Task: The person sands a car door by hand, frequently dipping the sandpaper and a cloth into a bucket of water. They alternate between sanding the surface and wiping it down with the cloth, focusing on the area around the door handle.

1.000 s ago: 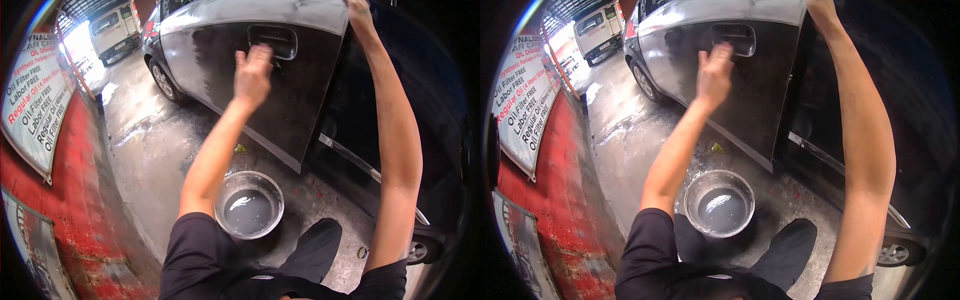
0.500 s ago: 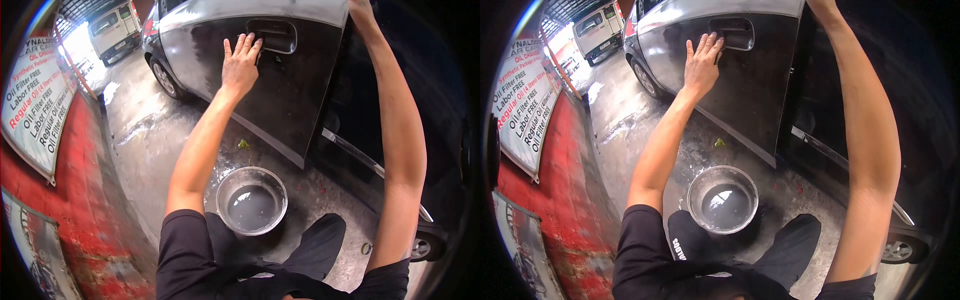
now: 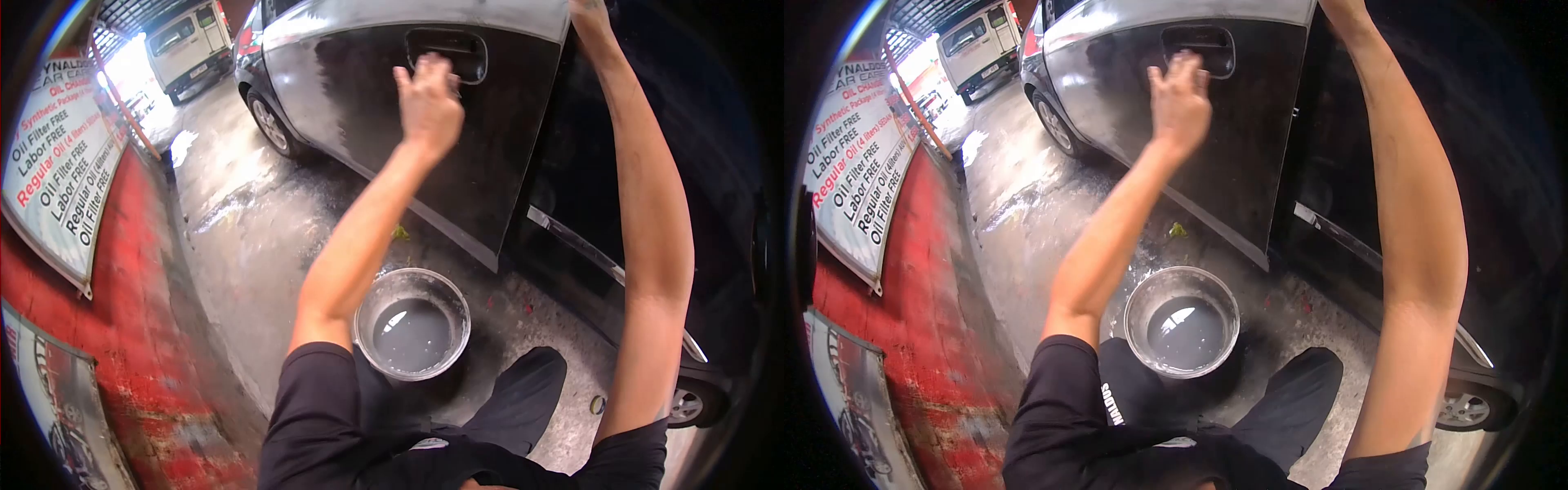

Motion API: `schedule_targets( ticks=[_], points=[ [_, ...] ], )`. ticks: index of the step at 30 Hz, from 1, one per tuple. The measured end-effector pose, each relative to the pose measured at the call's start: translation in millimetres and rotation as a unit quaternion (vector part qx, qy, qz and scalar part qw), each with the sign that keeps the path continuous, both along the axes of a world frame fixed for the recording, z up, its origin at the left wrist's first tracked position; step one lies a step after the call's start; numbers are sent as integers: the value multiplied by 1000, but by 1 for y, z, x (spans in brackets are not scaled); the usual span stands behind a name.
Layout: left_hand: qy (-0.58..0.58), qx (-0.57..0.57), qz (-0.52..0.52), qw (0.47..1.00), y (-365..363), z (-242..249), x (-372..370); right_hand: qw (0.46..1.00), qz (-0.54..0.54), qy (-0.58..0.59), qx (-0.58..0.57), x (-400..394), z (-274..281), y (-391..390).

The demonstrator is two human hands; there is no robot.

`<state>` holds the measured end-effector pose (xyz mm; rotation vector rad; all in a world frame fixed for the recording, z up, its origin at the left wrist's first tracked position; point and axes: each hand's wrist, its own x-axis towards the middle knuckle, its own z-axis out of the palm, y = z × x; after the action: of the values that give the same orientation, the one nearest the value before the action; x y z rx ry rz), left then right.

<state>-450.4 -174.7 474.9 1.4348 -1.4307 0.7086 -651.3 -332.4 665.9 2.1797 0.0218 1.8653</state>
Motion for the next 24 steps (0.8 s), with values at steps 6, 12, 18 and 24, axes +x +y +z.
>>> schedule_targets(
  ticks=[6,12,18,24],
  points=[
    [-168,-62,36,983,-11,-18,16,988,73,19,134,-9,1,-49],
    [104,-53,-6,993,-26,-9,-16,999,-37,4,0,-3,-1,-17],
    [-89,-39,70,993,-24,-9,15,999,-39,25,23,-7,3,-8],
    [39,-61,2,997,-28,-5,8,999,-41,24,8,-6,0,-6]
  ],
)
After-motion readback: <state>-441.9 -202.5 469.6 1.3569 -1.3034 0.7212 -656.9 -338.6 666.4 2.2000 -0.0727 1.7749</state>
